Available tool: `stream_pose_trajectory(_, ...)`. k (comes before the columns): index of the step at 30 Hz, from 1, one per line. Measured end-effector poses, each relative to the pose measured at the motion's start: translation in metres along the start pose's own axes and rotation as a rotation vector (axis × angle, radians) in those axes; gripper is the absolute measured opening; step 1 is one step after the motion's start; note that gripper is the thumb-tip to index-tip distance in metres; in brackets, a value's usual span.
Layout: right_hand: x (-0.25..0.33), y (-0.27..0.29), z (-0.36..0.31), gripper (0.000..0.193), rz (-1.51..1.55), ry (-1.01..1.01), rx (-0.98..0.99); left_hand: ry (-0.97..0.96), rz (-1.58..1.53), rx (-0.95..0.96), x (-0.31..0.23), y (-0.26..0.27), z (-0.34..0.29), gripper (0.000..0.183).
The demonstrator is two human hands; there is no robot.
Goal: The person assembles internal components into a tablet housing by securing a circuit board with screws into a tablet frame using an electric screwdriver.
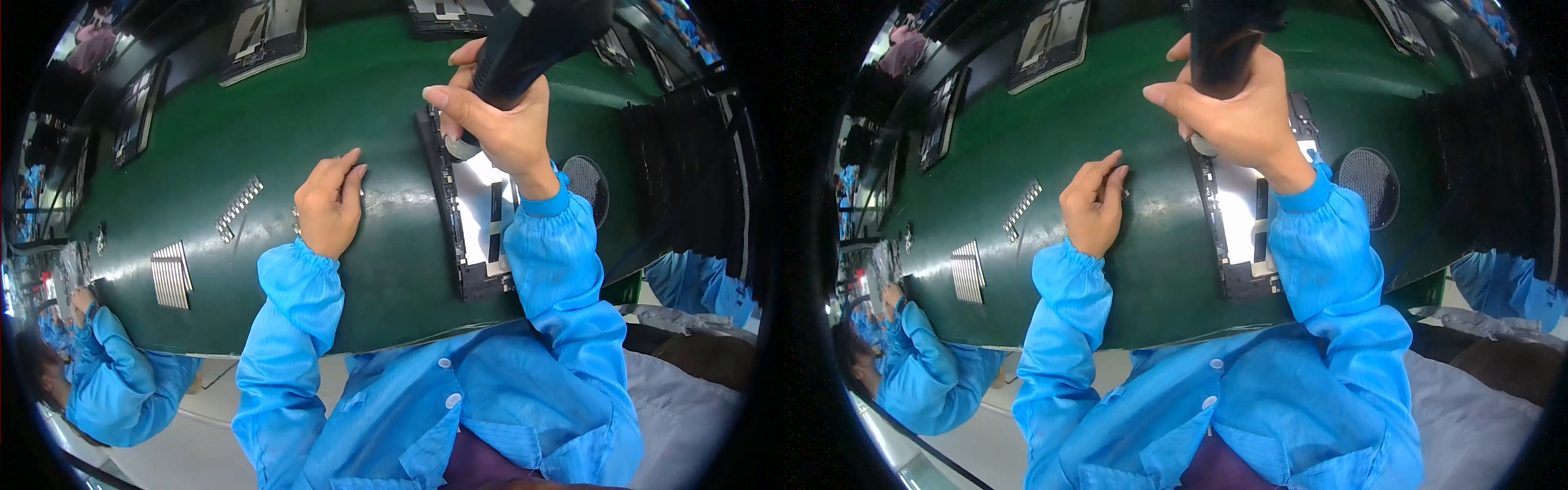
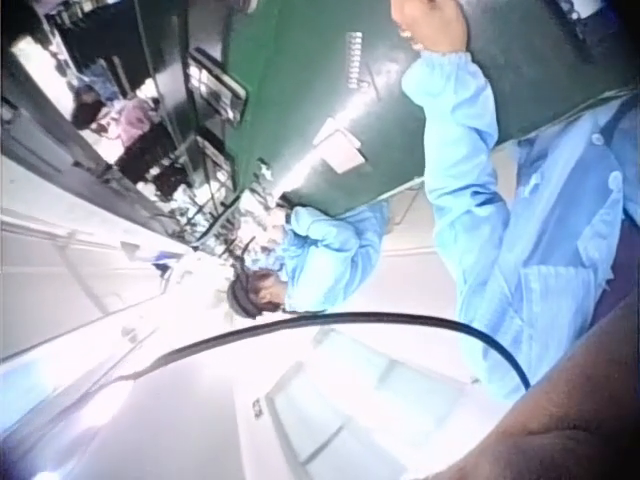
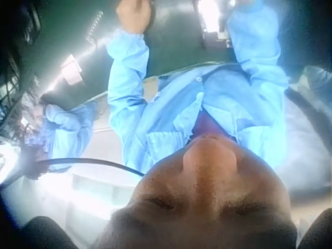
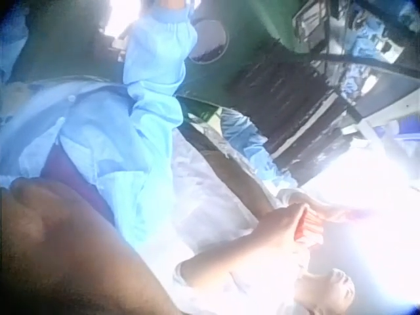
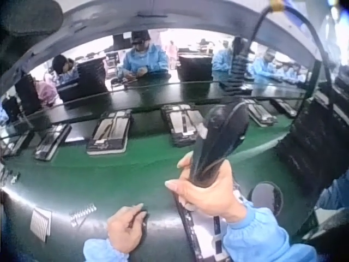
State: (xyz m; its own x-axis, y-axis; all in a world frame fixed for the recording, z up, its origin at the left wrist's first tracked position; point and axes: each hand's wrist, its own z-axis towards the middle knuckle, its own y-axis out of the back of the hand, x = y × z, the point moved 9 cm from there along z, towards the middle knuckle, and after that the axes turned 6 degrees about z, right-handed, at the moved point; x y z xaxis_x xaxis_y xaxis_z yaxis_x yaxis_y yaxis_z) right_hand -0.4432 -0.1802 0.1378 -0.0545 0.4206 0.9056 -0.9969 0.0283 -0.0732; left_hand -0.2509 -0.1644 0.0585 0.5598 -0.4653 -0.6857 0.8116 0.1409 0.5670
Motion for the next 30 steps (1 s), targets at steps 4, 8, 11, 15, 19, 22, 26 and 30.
stream_pose_trajectory(4,0.001,0.003,0.002,0.034,-0.002,0.022,0.008,-0.002,-0.035,0.002,-0.005,-0.004,0.003,0.013)
stream_pose_trajectory(8,0.001,0.003,0.003,0.030,0.065,0.045,0.000,-0.010,-0.048,-0.012,-0.008,-0.002,0.004,0.013)
stream_pose_trajectory(11,0.002,-0.001,0.002,0.033,0.002,0.025,0.036,-0.005,-0.057,-0.011,-0.009,0.000,0.004,0.013)
stream_pose_trajectory(15,0.002,-0.001,-0.001,0.032,-0.003,0.014,0.049,0.089,-0.158,-0.037,-0.003,0.002,0.001,0.012)
stream_pose_trajectory(19,0.003,-0.010,-0.006,0.031,-0.024,0.045,0.102,0.195,-0.275,-0.077,0.002,0.013,-0.002,0.012)
stream_pose_trajectory(22,0.000,-0.013,-0.009,0.029,-0.041,0.027,0.097,0.084,-0.151,0.023,-0.018,0.016,-0.006,0.019)
stream_pose_trajectory(26,0.001,-0.008,-0.011,0.027,-0.015,0.061,-0.033,-0.210,-0.022,0.248,-0.071,-0.004,-0.038,0.024)
stream_pose_trajectory(30,0.019,0.009,-0.007,0.026,-0.014,0.116,-0.129,-0.499,-0.014,0.483,-0.136,-0.041,-0.083,0.041)
